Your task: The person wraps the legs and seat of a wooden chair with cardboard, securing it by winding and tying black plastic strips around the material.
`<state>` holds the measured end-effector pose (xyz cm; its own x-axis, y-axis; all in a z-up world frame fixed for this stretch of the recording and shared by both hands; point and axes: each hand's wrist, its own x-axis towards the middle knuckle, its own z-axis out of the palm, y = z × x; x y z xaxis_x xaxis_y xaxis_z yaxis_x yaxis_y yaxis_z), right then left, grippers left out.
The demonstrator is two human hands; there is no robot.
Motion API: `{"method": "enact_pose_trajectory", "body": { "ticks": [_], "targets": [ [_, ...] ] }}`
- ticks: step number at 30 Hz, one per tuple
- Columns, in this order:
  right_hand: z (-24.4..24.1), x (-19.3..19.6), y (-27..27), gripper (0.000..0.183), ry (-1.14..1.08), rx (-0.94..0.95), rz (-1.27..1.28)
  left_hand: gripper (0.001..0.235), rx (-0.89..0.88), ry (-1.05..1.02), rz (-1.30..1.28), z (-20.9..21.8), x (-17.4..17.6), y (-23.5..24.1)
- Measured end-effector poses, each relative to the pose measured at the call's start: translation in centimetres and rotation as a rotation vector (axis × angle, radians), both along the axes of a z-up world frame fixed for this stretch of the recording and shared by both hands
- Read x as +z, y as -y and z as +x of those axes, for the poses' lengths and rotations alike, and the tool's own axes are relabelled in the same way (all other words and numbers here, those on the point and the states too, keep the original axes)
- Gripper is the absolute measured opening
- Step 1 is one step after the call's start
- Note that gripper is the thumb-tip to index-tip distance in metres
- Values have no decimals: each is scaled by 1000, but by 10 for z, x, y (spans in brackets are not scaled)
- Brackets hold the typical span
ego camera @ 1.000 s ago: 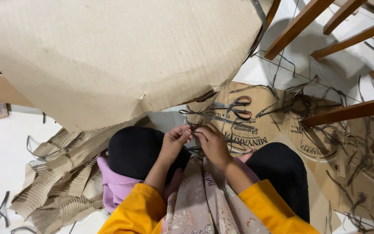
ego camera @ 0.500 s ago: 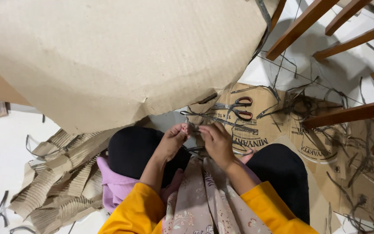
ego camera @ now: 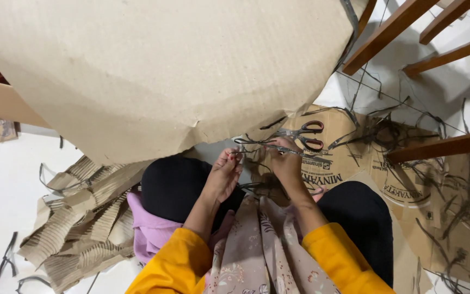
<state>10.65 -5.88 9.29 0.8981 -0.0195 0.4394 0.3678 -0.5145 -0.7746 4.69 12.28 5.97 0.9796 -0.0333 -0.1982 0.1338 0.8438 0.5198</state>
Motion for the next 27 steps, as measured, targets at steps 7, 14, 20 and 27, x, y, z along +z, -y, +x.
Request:
{"method": "enact_pose_trajectory", "body": {
  "ticks": [7,14,20,27],
  "targets": [
    [-11,30,-5,10,11,-7,-25,7,-109,-2,-42,2,-20,-5],
    [-33,32,-1,15,-150,-5,-42,13,-205,-103,425,11,29,-12],
    [-46,32,-11,17,-235,100,53,22,-293,-143,562,13,40,-18],
    [-62,45,-26,14,-304,132,72,26,-314,-224,400,20,2,-10]
  ]
}}
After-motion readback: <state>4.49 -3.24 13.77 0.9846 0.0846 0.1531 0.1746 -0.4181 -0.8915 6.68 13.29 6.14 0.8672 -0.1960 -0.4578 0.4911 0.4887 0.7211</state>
